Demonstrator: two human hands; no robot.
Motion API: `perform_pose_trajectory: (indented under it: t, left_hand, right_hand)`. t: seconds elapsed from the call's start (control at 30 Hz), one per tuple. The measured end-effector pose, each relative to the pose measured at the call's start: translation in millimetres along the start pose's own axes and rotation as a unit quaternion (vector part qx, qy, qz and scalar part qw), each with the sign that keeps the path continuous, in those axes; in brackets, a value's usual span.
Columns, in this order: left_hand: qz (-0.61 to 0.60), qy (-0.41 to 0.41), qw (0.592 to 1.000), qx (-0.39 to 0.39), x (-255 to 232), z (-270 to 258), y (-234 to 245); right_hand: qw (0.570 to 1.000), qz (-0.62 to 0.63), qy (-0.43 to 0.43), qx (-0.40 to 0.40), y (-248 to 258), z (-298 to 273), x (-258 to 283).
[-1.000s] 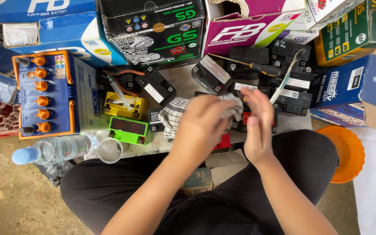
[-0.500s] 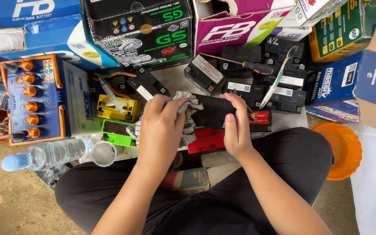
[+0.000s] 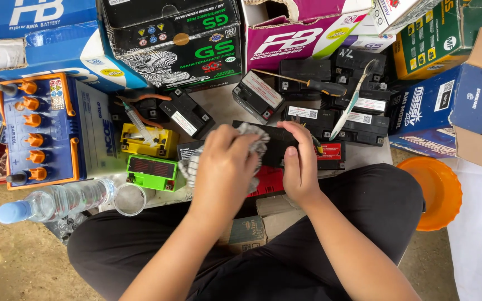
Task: Cleaning and inspecting small lead-acid batteries using a cloth and a screwdriver
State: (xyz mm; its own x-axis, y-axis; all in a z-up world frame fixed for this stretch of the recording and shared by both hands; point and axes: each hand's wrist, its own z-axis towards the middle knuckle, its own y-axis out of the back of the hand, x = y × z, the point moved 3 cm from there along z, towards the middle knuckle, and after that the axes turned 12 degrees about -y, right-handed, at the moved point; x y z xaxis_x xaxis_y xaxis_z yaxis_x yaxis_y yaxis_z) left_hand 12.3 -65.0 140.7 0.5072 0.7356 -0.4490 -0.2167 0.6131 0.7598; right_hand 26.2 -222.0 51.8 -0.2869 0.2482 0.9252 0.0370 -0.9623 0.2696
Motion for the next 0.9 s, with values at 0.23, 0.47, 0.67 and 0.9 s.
perform_pose_trajectory:
  t: [0.23, 0.47, 0.67, 0.9]
  left_hand:
    - [0.057, 0.061, 0.997, -0.003, 47, -38, 14]
    - [0.113, 0.122, 0.986, 0.001, 82, -68, -13]
    - [0.127, 0.113, 0.985, 0.031, 88, -73, -21]
    - [-0.032, 0.004, 0.999, 0.013, 49, -42, 16]
  right_hand:
    - [1.0, 0.005, -0.006, -0.003, 1, -3, -4]
    - [0.999, 0.014, -0.007, -0.051, 14, 12, 3]
    - [0.946, -0.314, 0.044, -0.066, 61, 64, -5]
    - [0.813, -0.579, 0.047, 0.035, 73, 93, -62]
